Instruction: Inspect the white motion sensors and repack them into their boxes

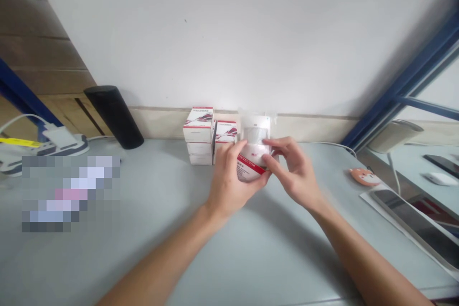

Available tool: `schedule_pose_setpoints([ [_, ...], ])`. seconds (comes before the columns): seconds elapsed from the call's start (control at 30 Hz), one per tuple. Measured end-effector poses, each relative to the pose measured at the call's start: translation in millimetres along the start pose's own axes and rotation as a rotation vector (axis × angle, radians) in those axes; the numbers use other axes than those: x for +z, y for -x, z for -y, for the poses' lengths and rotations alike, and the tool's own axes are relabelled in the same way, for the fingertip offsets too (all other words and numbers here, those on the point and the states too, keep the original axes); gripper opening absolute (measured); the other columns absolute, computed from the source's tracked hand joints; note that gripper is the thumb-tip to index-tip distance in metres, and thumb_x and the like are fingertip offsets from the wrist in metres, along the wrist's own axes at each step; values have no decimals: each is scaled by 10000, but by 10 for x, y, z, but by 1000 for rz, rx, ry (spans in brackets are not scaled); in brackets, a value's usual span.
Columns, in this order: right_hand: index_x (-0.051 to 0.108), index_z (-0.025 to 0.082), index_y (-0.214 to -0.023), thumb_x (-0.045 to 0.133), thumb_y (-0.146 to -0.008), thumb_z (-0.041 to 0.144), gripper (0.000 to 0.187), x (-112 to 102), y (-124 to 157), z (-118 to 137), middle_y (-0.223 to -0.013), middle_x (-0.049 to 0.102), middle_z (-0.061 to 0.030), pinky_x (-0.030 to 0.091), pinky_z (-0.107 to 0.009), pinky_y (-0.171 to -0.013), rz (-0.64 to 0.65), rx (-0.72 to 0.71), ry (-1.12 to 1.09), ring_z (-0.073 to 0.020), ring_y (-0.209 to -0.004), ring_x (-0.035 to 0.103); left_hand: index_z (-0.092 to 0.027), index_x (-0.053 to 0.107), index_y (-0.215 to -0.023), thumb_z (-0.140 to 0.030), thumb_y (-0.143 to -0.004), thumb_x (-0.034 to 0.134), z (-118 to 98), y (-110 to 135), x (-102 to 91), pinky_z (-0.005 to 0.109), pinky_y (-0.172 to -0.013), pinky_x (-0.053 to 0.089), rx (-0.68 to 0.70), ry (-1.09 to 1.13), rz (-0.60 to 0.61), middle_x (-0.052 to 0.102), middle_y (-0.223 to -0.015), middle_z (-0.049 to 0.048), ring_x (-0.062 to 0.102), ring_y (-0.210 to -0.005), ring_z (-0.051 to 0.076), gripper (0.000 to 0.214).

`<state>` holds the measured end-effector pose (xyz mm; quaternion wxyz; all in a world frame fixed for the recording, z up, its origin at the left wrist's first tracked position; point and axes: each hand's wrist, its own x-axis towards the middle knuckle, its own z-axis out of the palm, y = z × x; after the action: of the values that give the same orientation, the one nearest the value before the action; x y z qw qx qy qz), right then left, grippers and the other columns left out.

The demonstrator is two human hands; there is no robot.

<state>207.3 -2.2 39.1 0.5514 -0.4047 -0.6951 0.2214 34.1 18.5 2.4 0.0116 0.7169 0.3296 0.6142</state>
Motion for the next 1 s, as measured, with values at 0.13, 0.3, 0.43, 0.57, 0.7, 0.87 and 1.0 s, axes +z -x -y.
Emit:
schedule_pose_setpoints([
  [0.13,544,332,-1213,721,-936,350,330,60,7,53,-1005,690,-18,547,-424,-865,-19,45,-114,-216,-879,629,-296,388,-1448,-314,-822,848,2,38,19,487,-1012,555,27,5,-24,533,-1249,119,599,-1216,297,777],
  [0.3,383,366,-1304,737,-921,335,522,97,35,113,-1019,690,-3,565,-436,-858,-14,74,-169,-216,-864,650,-283,371,-1469,-272,-838,821,7,70,38,461,-982,557,12,15,-50,535,-1230,114,597,-1180,279,775],
  [0.43,462,322,-1323,676,-968,369,417,84,60,108,-1197,665,-78,542,-486,-974,59,0,12,-260,-1070,647,-290,349,-1544,-354,-843,838,0,77,41,468,-993,549,-8,-39,-71,493,-1273,129,567,-1214,295,857],
  [0.57,563,282,-1179,591,-1017,352,178,64,51,44,-1353,582,-109,478,-510,-1073,46,-107,218,-283,-1243,580,-283,524,-1342,-367,-851,831,4,66,40,435,-941,566,-107,-78,-88,458,-1178,91,577,-1129,262,585],
  [0.7,498,290,-1294,569,-1029,326,277,71,31,-22,-1177,654,-89,514,-487,-984,-25,-116,261,-258,-1082,630,-256,504,-1108,-301,-839,817,25,58,46,404,-886,569,-53,-64,-111,431,-1120,66,567,-1074,239,415],
  [0.87,579,272,-1235,562,-1027,284,209,66,25,21,-1180,636,-92,498,-461,-986,74,-191,344,-259,-1120,602,-244,490,-1292,-320,-848,808,26,59,44,423,-923,568,-33,-87,-104,417,-1167,92,565,-1116,252,552],
  [1.0,632,249,-1081,566,-1013,252,95,18,2,67,-1126,598,-81,499,-431,-962,72,-183,325,-239,-1065,598,-233,605,-1040,-311,-883,766,8,28,12,337,-834,587,-64,-93,-27,396,-1164,74,613,-990,192,238],
])
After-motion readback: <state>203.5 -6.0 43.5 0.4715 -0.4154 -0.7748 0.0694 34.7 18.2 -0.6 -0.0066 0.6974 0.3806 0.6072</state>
